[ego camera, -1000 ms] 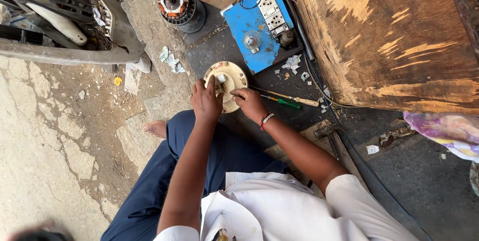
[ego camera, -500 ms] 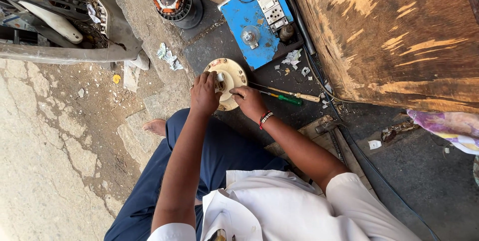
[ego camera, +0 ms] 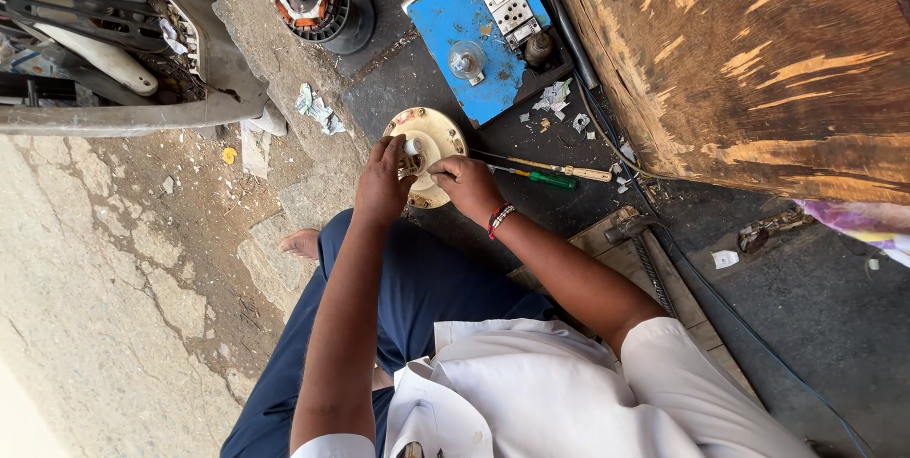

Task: The person sits on the ground repairing a small appliance base plate, using a screwdriver to loosen and remove screws from the white circular housing. They stand up, walk around the cluttered workshop, pick up and set down parts and a spool, then return to sitting and continue unscrewing and manipulating the housing components by hand.

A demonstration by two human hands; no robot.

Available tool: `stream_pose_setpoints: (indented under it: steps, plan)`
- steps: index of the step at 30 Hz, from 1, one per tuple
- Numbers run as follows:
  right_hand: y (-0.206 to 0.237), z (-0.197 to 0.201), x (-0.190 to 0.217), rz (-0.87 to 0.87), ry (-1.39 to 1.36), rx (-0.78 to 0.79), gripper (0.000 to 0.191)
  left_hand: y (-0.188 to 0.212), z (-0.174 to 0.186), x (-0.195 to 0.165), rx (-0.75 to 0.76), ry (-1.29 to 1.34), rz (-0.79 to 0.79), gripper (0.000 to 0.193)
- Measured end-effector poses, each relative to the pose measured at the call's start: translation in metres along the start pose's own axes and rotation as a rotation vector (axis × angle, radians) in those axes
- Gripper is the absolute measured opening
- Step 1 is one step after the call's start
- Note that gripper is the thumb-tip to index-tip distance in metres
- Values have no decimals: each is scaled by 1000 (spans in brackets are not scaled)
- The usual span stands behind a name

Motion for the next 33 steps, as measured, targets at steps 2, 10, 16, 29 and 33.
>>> stream_pose_setpoints:
  steps: [2, 10, 16, 29, 33]
  plan:
    - [-4, -3, 1, 13, -14, -20, 14, 0, -1, 3, 12, 20, -6, 76]
    - [-24, -33, -18, -361, -504, -35, 17, -5, -7, 15, 29, 44, 13, 75]
    - [-29, -45, -28, -284, -385, -62, 17, -4, -12, 23, -3, 48, -11, 76]
    - [-26, -49, -2, -421, -444, -156, 19, 5, -14, 19, -109, 88, 27, 71]
    - [-27, -46, 3, -454, -378, -123, 20, 6, -17, 18, -152, 92, 2, 69]
Point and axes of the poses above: each hand's wrist, its own y-axis away from the middle knuckle, its own z-axis out of the back of the hand, x = y × z, the point moved 2 cm from there along -y, towards the middle knuckle, and after that the axes turned 7 degrees about z, right-handed, at the moved point
